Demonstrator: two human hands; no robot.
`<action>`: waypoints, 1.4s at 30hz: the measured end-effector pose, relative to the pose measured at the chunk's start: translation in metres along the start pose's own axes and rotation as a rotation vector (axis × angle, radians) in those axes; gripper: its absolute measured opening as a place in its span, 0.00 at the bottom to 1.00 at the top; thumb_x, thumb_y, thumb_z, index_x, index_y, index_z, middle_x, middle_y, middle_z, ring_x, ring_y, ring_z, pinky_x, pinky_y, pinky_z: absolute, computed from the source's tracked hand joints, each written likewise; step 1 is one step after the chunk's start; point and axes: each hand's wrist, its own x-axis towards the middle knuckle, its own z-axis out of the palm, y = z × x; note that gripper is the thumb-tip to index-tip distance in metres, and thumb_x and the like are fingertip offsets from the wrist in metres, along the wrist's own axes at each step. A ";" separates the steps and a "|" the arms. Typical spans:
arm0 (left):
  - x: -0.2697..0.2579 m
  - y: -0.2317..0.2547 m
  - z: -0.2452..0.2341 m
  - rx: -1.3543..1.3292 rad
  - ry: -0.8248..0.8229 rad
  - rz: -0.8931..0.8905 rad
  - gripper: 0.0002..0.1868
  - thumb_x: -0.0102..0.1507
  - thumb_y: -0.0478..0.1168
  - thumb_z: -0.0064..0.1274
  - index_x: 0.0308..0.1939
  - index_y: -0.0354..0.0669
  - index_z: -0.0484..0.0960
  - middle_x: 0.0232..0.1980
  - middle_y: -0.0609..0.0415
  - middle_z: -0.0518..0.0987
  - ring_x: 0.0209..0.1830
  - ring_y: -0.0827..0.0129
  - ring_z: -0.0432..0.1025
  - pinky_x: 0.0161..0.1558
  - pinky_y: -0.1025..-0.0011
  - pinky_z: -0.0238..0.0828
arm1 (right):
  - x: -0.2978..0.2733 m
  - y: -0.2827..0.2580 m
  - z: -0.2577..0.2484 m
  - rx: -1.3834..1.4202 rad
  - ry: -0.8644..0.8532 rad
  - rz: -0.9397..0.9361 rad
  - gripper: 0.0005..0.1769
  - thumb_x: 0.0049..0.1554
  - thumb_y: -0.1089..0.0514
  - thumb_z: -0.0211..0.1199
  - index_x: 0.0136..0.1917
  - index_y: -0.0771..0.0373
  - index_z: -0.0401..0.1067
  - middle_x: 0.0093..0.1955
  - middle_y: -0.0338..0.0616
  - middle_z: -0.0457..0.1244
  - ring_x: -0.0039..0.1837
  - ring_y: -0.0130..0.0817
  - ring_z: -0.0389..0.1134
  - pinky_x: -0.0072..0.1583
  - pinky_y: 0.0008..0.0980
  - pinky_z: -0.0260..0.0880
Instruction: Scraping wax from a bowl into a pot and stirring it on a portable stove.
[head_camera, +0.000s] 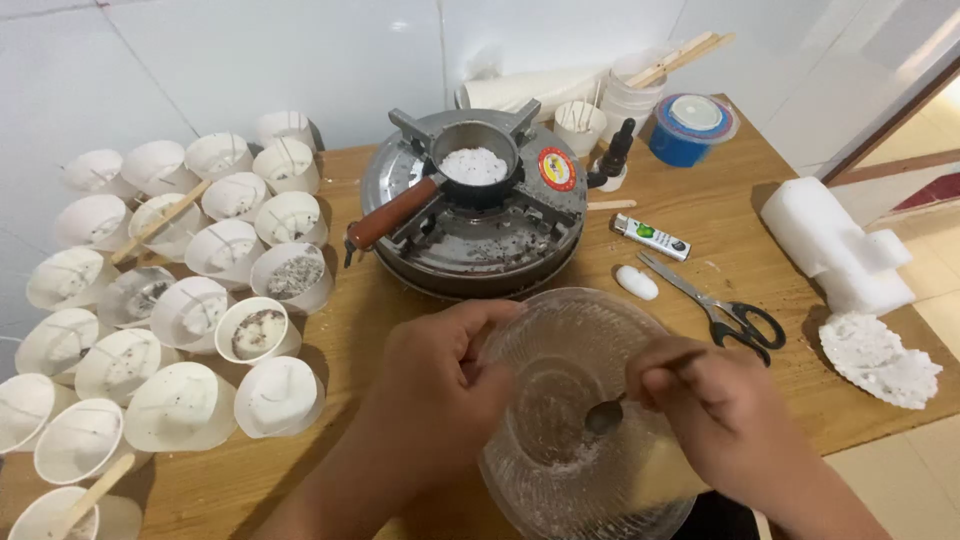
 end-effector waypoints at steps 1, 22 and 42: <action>0.001 -0.002 0.001 -0.003 -0.004 -0.001 0.27 0.50 0.36 0.50 0.52 0.51 0.90 0.16 0.66 0.68 0.15 0.80 0.58 0.22 0.74 0.60 | 0.000 0.001 0.000 -0.002 0.000 0.005 0.18 0.64 0.63 0.47 0.33 0.61 0.50 0.32 0.43 0.65 0.33 0.37 0.65 0.39 0.34 0.64; 0.003 0.025 -0.005 -0.162 0.047 -0.353 0.14 0.56 0.36 0.52 0.38 0.47 0.94 0.26 0.63 0.86 0.21 0.83 0.68 0.25 0.78 0.66 | 0.022 -0.024 0.009 -0.100 -0.239 0.795 0.17 0.60 0.52 0.61 0.34 0.55 0.85 0.28 0.32 0.76 0.35 0.23 0.74 0.45 0.24 0.70; -0.004 0.018 0.003 -0.371 0.249 -0.227 0.17 0.53 0.31 0.49 0.45 0.43 0.80 0.15 0.62 0.60 0.15 0.77 0.52 0.21 0.73 0.52 | 0.029 -0.037 0.030 0.181 -0.207 0.952 0.22 0.57 0.57 0.66 0.29 0.72 0.89 0.27 0.49 0.79 0.34 0.29 0.75 0.47 0.25 0.71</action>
